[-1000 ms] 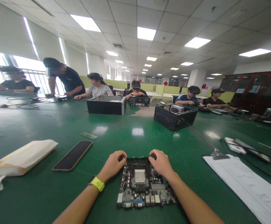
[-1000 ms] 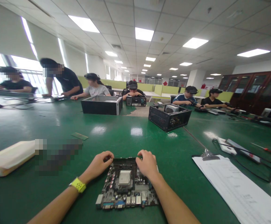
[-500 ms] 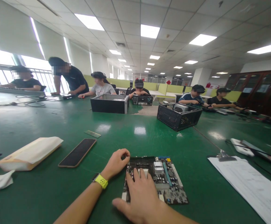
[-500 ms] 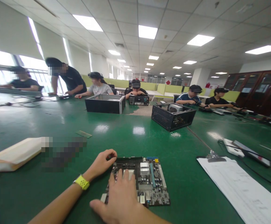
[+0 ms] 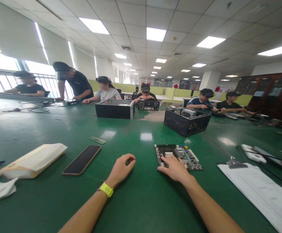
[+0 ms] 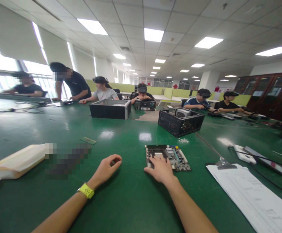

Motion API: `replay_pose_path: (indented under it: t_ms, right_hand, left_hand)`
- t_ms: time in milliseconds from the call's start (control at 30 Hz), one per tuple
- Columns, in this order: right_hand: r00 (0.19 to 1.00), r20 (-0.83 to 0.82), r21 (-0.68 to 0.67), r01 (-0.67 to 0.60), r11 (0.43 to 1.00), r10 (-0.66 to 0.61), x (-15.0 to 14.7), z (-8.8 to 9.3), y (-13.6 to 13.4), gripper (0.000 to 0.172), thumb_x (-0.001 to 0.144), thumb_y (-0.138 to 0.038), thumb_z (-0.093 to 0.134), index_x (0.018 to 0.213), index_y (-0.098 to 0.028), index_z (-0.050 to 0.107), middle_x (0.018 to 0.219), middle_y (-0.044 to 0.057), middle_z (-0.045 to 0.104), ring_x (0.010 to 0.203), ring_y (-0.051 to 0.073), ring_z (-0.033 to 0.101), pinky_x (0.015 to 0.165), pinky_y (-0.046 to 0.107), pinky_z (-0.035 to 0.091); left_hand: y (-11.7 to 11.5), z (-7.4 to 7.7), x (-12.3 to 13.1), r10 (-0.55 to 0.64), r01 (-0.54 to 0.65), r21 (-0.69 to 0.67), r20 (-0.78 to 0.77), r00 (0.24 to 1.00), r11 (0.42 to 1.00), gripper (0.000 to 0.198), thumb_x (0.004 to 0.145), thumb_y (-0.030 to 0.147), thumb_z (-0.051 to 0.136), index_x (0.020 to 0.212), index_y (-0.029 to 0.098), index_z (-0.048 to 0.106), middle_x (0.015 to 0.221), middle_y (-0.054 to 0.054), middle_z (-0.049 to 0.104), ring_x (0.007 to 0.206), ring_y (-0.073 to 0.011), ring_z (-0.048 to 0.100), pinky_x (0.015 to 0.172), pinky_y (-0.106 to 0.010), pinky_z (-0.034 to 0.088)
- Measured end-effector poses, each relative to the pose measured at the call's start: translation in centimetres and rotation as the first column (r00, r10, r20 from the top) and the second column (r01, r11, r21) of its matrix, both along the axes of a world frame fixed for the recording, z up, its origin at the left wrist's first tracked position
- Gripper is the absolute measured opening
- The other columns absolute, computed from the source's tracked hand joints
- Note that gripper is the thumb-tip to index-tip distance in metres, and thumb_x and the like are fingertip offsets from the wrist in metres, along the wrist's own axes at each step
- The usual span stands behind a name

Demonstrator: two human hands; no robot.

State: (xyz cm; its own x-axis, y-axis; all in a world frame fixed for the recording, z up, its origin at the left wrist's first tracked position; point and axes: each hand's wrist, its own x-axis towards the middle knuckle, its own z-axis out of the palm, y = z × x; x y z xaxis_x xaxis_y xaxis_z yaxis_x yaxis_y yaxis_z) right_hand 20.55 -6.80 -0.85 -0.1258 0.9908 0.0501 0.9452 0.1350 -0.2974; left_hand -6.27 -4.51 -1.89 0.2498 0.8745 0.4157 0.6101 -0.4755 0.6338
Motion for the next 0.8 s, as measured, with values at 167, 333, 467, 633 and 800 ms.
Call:
replay_pose_path:
  t_ms: [167, 333, 467, 633, 800]
  right_hand:
    - [0.957, 0.094, 0.110, 0.264, 0.958, -0.274, 4.3, -1.5, 3.1, 0.047, 0.086, -0.052, 0.044, 0.125, -0.029, 0.055, 0.139, 0.007, 0.045, 0.130, 0.032, 0.033, 0.103, 0.057, 0.016]
    - [0.939, 0.098, 0.143, 0.314, 0.939, -0.329, 5.1, -1.8, 3.2, 0.044, 0.089, -0.048, 0.040, 0.125, -0.028, 0.055, 0.137, 0.008, 0.046, 0.128, 0.031, 0.035, 0.101, 0.055, 0.021]
    - [0.954, 0.100, 0.157, 0.264, 0.952, -0.282, 2.8, -0.8, 1.4, 0.042, 0.087, -0.049, 0.042, 0.116, -0.027, 0.062, 0.125, 0.010, 0.056, 0.115, 0.033, 0.045, 0.092, 0.051, 0.029]
    - [0.986, 0.131, 0.170, 0.082, 0.982, -0.105, -3.8, 0.8, -4.4, 0.037, 0.082, -0.052, 0.049, 0.098, -0.025, 0.069, 0.101, 0.013, 0.066, 0.098, 0.034, 0.051, 0.085, 0.047, 0.031]
    - [0.985, 0.010, 0.118, -0.169, 0.978, 0.169, -7.5, 3.6, -7.6, 0.039, 0.083, -0.055, 0.044, 0.101, -0.028, 0.066, 0.096, 0.007, 0.068, 0.091, 0.028, 0.058, 0.079, 0.038, 0.037]
  left_hand:
    - [0.0, 0.1, 0.0, -0.022, 0.021, -0.009, -0.024, 0.999, 1.000, 0.018, 0.081, 0.030, 0.049, 0.085, 0.020, 0.064, 0.082, -0.003, 0.067, 0.078, -0.0182, 0.061, 0.075, -0.030, 0.047]
    - [-0.1, 0.2, 0.1, -0.030, 0.030, -0.011, -0.025, 0.999, 0.999, 0.018, 0.081, 0.029, 0.049, 0.084, 0.020, 0.064, 0.083, -0.003, 0.068, 0.078, -0.0182, 0.061, 0.074, -0.030, 0.047]
    - [-0.2, 0.4, 0.4, -0.041, 0.041, -0.008, -0.033, 0.999, 0.999, 0.018, 0.081, 0.029, 0.049, 0.085, 0.019, 0.064, 0.083, -0.003, 0.067, 0.078, -0.0183, 0.061, 0.074, -0.030, 0.047]
    - [-0.1, -0.1, 0.6, -0.055, 0.056, 0.022, -0.053, 0.997, 0.998, 0.021, 0.083, 0.029, 0.050, 0.097, 0.019, 0.063, 0.095, -0.005, 0.066, 0.085, -0.0189, 0.060, 0.081, -0.032, 0.047]
    - [0.0, -0.6, 0.6, -0.083, 0.098, 0.087, -0.160, 0.984, 0.991, 0.046, 0.080, 0.033, 0.059, 0.124, 0.021, 0.052, 0.120, -0.009, 0.058, 0.110, -0.0244, 0.051, 0.096, -0.040, 0.041]
